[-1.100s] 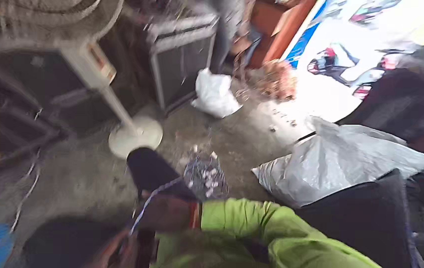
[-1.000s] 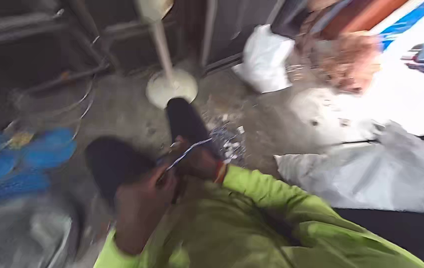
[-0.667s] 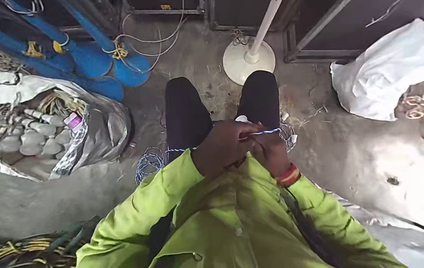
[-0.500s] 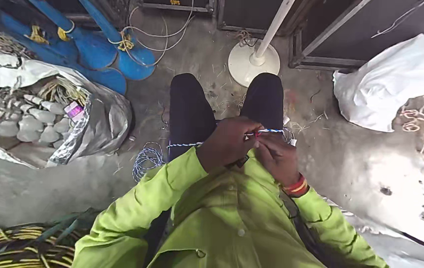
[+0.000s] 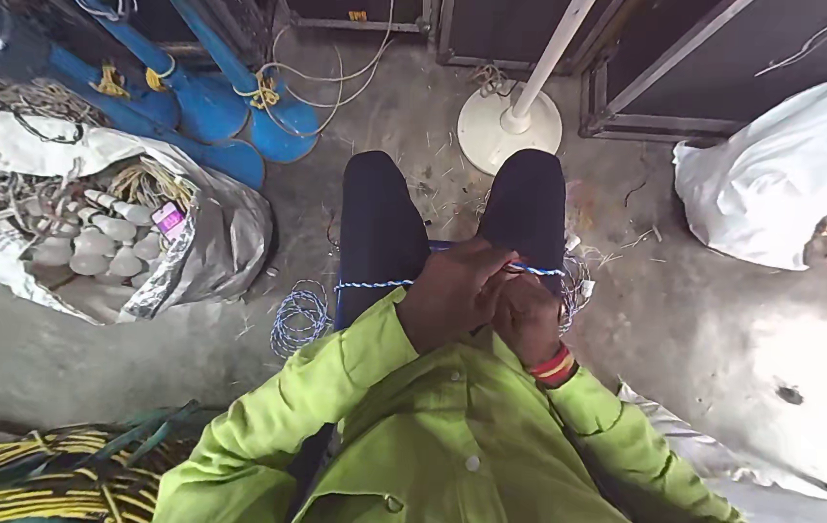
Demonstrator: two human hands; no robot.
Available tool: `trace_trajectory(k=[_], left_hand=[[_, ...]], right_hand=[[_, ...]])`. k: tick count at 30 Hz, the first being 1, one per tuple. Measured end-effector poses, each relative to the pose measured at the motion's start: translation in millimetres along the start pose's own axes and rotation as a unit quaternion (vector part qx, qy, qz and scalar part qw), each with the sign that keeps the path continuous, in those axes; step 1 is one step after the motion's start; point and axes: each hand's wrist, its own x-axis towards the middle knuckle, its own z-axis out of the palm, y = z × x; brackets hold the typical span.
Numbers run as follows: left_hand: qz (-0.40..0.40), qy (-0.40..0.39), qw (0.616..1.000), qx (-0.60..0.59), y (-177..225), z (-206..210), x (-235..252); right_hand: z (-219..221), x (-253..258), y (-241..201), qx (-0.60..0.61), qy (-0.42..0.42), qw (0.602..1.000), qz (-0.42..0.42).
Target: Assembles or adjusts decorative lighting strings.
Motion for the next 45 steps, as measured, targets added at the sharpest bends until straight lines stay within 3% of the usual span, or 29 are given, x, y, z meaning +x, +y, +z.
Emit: trace_trajectory(k=[4, 9, 13, 16, 21, 24, 30, 33, 36, 41, 43, 45], left_hand=[[-0.053, -0.051, 0.997, 0.001, -2.6, -1.8, 9.8], [-0.088, -0.099, 0.988, -0.078, -4.2, -16.3, 0.8], [-0.137, -0.138, 0.961, -0.197, -3.4, -23.6, -6.1], [-0.145, -0.153, 0.936, -0.282, -15.4, -27.3, -8.5], [-0.181, -0.193, 0.931, -0.252, -25.6, -39.9, -7.6], [-0.181, -0.197, 0.917, -0.295, -27.3, -40.0, -10.7], [-0.256, -0.192, 0.843, -0.432, -25.6, -35.8, -20.2], [-0.264, -0.189, 0.827, -0.460, -24.7, -35.5, -20.6], [-0.243, -0.194, 0.845, -0.435, -26.8, -30.0, -23.4], [-0.149, -0.173, 0.927, -0.296, -30.7, -21.3, -31.3], [-0.086, -0.152, 0.968, -0.182, -27.0, -20.7, -34.5], [0.006, -0.148, 0.987, -0.062, -24.0, -20.3, -39.8]], right_hand=[[-14.4, -1.5, -2.1, -0.002, -0.060, 0.998, 0.034], [-55.5, 7.0, -21.3, -0.010, 0.089, 0.996, 0.002], [-52.6, 23.3, -18.5, 0.027, 0.022, 0.999, 0.013], [-42.6, 26.2, -15.1, 0.105, 0.017, 0.994, 0.024], [-46.9, 32.7, -17.5, 0.188, 0.008, 0.980, 0.067], [-50.4, 34.5, -20.0, 0.218, -0.014, 0.973, 0.069], [-61.7, 36.6, -19.8, 0.161, -0.112, 0.980, 0.038], [-62.5, 39.7, -18.0, 0.136, -0.116, 0.984, 0.017], [-62.2, 37.4, -19.7, 0.108, -0.120, 0.987, 0.010], [-62.4, 34.8, -22.3, 0.077, -0.158, 0.984, 0.020], [-64.7, 36.8, -24.5, 0.095, -0.202, 0.970, 0.096], [-67.2, 41.5, -28.8, 0.123, -0.281, 0.930, 0.203]])
